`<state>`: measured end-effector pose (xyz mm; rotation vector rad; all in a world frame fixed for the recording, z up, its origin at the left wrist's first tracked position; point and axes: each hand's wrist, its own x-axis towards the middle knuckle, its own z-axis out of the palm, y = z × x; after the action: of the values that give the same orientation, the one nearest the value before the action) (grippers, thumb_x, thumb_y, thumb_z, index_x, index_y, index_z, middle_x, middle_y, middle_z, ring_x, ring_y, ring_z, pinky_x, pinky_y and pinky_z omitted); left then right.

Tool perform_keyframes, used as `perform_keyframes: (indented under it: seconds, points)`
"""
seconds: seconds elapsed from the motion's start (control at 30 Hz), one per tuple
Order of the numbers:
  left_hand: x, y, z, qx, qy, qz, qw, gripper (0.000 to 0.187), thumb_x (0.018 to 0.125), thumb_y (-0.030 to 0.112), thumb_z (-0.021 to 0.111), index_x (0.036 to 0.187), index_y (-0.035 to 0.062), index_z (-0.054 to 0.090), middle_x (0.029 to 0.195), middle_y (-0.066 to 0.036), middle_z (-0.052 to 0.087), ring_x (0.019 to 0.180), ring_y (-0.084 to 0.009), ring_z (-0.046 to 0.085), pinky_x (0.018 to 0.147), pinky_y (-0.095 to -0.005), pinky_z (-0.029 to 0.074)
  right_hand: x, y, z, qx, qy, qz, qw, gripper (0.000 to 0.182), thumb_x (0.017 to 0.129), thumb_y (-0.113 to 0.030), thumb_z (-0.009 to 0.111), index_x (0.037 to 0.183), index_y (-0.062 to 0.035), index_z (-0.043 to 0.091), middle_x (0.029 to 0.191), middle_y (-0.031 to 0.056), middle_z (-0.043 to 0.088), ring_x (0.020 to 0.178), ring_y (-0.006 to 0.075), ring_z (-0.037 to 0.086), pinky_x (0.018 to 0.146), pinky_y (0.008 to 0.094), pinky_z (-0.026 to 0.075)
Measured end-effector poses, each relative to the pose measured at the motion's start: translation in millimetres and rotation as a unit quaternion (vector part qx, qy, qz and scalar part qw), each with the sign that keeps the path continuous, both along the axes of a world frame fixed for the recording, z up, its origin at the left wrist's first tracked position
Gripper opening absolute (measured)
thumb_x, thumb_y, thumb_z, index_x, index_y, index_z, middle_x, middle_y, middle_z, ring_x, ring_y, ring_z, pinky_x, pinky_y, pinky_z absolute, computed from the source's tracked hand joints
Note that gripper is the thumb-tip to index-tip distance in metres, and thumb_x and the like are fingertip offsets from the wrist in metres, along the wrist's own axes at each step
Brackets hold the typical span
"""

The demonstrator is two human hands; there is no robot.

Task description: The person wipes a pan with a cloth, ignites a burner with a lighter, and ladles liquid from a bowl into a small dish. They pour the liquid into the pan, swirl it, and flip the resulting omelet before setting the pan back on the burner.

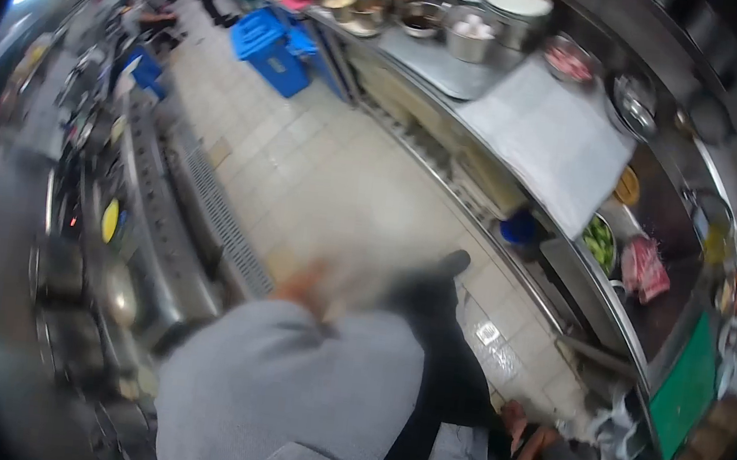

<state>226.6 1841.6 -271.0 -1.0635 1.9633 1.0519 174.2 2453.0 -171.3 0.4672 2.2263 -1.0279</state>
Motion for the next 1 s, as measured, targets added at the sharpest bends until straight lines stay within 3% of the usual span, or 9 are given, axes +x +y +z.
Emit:
perform_keyframes:
  seconds: [0.07, 0.13, 0.2, 0.33, 0.37, 0.8, 0.87, 0.9, 1.0]
  points:
    - [64, 4, 1, 0.004, -0.054, 0.013, 0.998, 0.037, 0.087, 0.034, 0.058, 0.09, -0.0023, 0.064, 0.074, -0.014, 0.065, 0.06, -0.0228, 0.065, 0.05, -0.0358, 0.054, -8, 2, 2, 0.012, 0.087, 0.099, 0.991, 0.02, 0.082, -0.007, 0.053, 0.101, -0.0032, 0.06, 0.078, 0.0053, 0.058, 0.054, 0.0144, 0.053, 0.044, 0.0276, 0.042]
    - [118, 3, 7, -0.023, -0.08, 0.042, 0.996, 0.038, 0.086, 0.035, 0.058, 0.089, -0.002, 0.065, 0.073, -0.014, 0.065, 0.059, -0.0232, 0.064, 0.05, -0.0364, 0.053, -25, 29, -46, -0.184, -0.05, -0.111, 0.975, 0.019, 0.083, -0.01, 0.054, 0.099, 0.0003, 0.059, 0.076, 0.0034, 0.055, 0.053, 0.0112, 0.049, 0.043, 0.0246, 0.041]
    - [158, 2, 13, -0.043, -0.105, 0.072, 0.991, 0.038, 0.086, 0.036, 0.059, 0.088, -0.0017, 0.065, 0.072, -0.014, 0.064, 0.058, -0.0237, 0.064, 0.05, -0.037, 0.053, -24, 3, -55, -0.157, 0.011, -0.092, 0.983, 0.018, 0.085, -0.011, 0.054, 0.099, 0.0, 0.058, 0.076, 0.0037, 0.055, 0.055, 0.0114, 0.051, 0.043, 0.0246, 0.041]
    - [215, 9, 18, -0.024, -0.055, 0.191, 0.98, 0.037, 0.085, 0.036, 0.059, 0.088, -0.0004, 0.066, 0.068, -0.014, 0.063, 0.056, -0.024, 0.063, 0.049, -0.0377, 0.053, -44, -65, -48, -0.15, 0.02, 0.177, 0.973, 0.02, 0.086, -0.014, 0.056, 0.1, 0.0006, 0.06, 0.079, 0.007, 0.059, 0.067, 0.0133, 0.056, 0.053, 0.0245, 0.046]
    - [225, 11, 15, -0.013, -0.009, 0.239, 0.971, 0.037, 0.085, 0.036, 0.059, 0.088, 0.0002, 0.067, 0.066, -0.015, 0.063, 0.054, -0.024, 0.062, 0.048, -0.0375, 0.052, -54, -50, -106, -0.127, 0.098, 0.258, 0.953, 0.021, 0.087, -0.013, 0.055, 0.101, 0.0013, 0.061, 0.082, 0.0071, 0.062, 0.072, 0.0133, 0.058, 0.058, 0.0243, 0.047]
    - [377, -9, 18, -0.05, 0.101, 0.313, 0.943, 0.026, 0.08, 0.028, 0.062, 0.088, 0.0031, 0.066, 0.063, -0.012, 0.061, 0.05, -0.0196, 0.057, 0.049, -0.0354, 0.047, 4, -219, -71, -0.099, -0.016, 0.223, 0.97, 0.022, 0.088, -0.016, 0.054, 0.098, 0.0021, 0.06, 0.076, 0.0101, 0.061, 0.059, 0.0184, 0.058, 0.05, 0.0302, 0.049]
    - [408, -10, -3, -0.175, 0.182, 0.298, 0.921, 0.028, 0.08, 0.03, 0.062, 0.091, 0.0045, 0.067, 0.073, -0.013, 0.064, 0.061, -0.0206, 0.06, 0.057, -0.0344, 0.05, 11, -194, -160, -0.154, 0.007, 0.267, 0.951, 0.022, 0.087, -0.018, 0.055, 0.097, 0.001, 0.061, 0.074, 0.0121, 0.062, 0.057, 0.0214, 0.058, 0.05, 0.033, 0.048]
    - [427, -15, -24, -0.174, 0.194, 0.307, 0.915, 0.029, 0.08, 0.03, 0.064, 0.095, 0.0058, 0.068, 0.08, -0.012, 0.066, 0.07, -0.0194, 0.062, 0.062, -0.034, 0.051, 2, -171, -210, -0.077, 0.15, 0.516, 0.84, 0.018, 0.087, -0.018, 0.056, 0.092, -0.0018, 0.062, 0.071, 0.0132, 0.061, 0.057, 0.025, 0.059, 0.053, 0.0365, 0.05]
    - [445, -17, 5, -0.112, 0.22, 0.357, 0.901, 0.031, 0.082, 0.029, 0.064, 0.1, 0.0043, 0.066, 0.083, -0.01, 0.066, 0.069, -0.0181, 0.062, 0.062, -0.0333, 0.051, 32, -206, -183, -0.027, 0.019, 0.427, 0.904, 0.018, 0.088, -0.018, 0.055, 0.093, -0.002, 0.062, 0.072, 0.0132, 0.061, 0.057, 0.0249, 0.059, 0.052, 0.0365, 0.05]
